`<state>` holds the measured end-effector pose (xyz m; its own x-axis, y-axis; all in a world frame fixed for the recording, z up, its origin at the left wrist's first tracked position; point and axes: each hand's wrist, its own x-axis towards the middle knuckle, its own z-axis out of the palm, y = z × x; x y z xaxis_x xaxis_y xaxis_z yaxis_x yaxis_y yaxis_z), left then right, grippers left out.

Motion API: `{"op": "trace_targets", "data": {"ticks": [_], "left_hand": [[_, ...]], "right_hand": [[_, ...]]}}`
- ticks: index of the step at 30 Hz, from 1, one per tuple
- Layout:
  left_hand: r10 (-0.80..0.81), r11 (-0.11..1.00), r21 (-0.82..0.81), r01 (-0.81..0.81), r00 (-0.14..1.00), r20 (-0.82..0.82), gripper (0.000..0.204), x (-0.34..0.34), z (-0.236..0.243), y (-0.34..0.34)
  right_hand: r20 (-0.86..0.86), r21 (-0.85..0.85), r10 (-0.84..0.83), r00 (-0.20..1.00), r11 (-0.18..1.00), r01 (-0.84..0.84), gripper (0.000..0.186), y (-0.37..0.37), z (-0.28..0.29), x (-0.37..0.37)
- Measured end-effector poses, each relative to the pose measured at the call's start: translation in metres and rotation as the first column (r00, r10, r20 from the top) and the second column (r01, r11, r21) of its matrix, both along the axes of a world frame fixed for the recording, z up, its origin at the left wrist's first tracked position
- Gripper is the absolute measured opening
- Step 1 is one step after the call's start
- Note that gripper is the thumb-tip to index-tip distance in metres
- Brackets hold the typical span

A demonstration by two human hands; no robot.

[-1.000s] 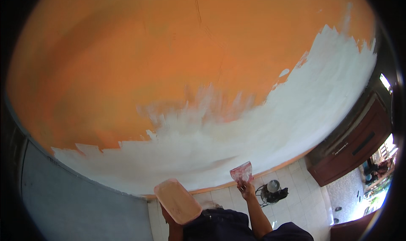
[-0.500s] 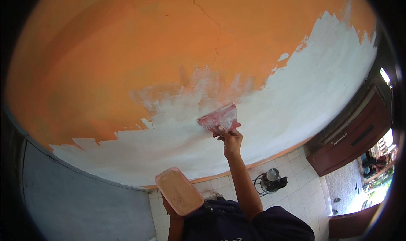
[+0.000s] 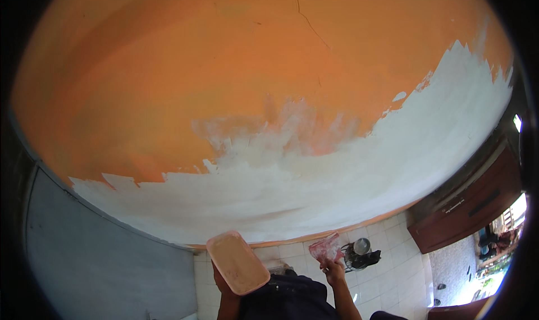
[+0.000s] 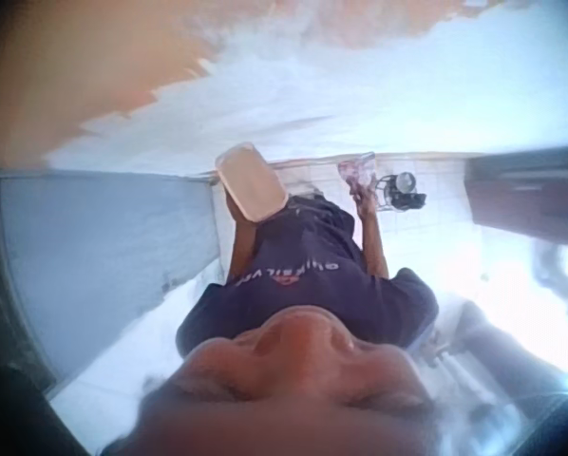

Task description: The person applies a patching compound to an orange wall using a putty knife. They hold a container of the compound in one hand while spreading it over a cracked area of the wall with the tool.

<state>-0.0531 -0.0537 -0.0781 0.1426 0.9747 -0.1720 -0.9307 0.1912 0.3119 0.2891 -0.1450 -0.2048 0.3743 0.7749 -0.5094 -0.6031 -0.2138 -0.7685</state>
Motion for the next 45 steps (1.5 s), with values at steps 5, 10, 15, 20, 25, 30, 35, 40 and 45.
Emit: {"op": "trace_targets", "data": {"ticks": [5, 10, 15, 20, 25, 30, 35, 40, 45], "left_hand": [[-0.017, 1.000, 0.001, 0.017, 0.992, -0.127, 0.058, 0.009, -0.005, 0.009], [-0.089, 0.990, 0.091, 0.105, 0.982, -0.166, 0.059, 0.029, 0.017, 0.023], [-0.139, 0.988, 0.045, 0.145, 0.983, -0.120, 0.061, 0.039, 0.018, 0.025], [-0.185, 0.980, 0.053, 0.190, 0.978, -0.092, 0.060, 0.044, 0.030, 0.031], [-0.110, 0.993, 0.047, 0.111, 0.994, -0.026, 0.056, 0.044, 0.022, 0.027], [-0.107, 0.994, 0.030, 0.108, 0.994, -0.021, 0.054, 0.039, 0.020, 0.027], [-0.046, 0.998, 0.035, 0.051, 0.990, -0.134, 0.053, 0.039, 0.026, 0.027], [0.010, 1.000, 0.015, -0.007, 0.983, -0.184, 0.051, 0.023, -0.012, 0.033], [-0.013, 0.997, 0.072, 0.014, 1.000, -0.017, 0.058, 0.018, -0.074, 0.031]], "right_hand": [[0.138, 0.216, -0.230, 0.963, 0.956, 0.198, 0.017, 0.021, 0.104, 0.008], [0.263, 0.494, -0.341, 0.903, 0.851, 0.177, 0.027, 0.054, 0.160, 0.031], [0.341, 0.590, -0.369, 0.865, 0.800, 0.108, 0.017, 0.089, 0.243, 0.024], [0.436, 0.679, -0.331, 0.837, 0.732, -0.063, 0.017, 0.153, 0.271, 0.093], [0.621, 0.655, -0.400, 0.674, 0.737, -0.166, 0.018, 0.193, 0.323, 0.139], [0.770, 0.530, -0.446, 0.455, 0.846, -0.067, 0.013, 0.212, 0.352, 0.147], [0.728, 0.538, -0.451, 0.515, 0.842, -0.023, 0.010, 0.216, 0.353, 0.150], [0.810, 0.486, -0.454, 0.370, 0.874, 0.010, 0.014, 0.221, 0.335, 0.169], [0.784, 0.308, -0.485, 0.386, 0.845, 0.437, 0.054, 0.159, 0.258, 0.219]]}}
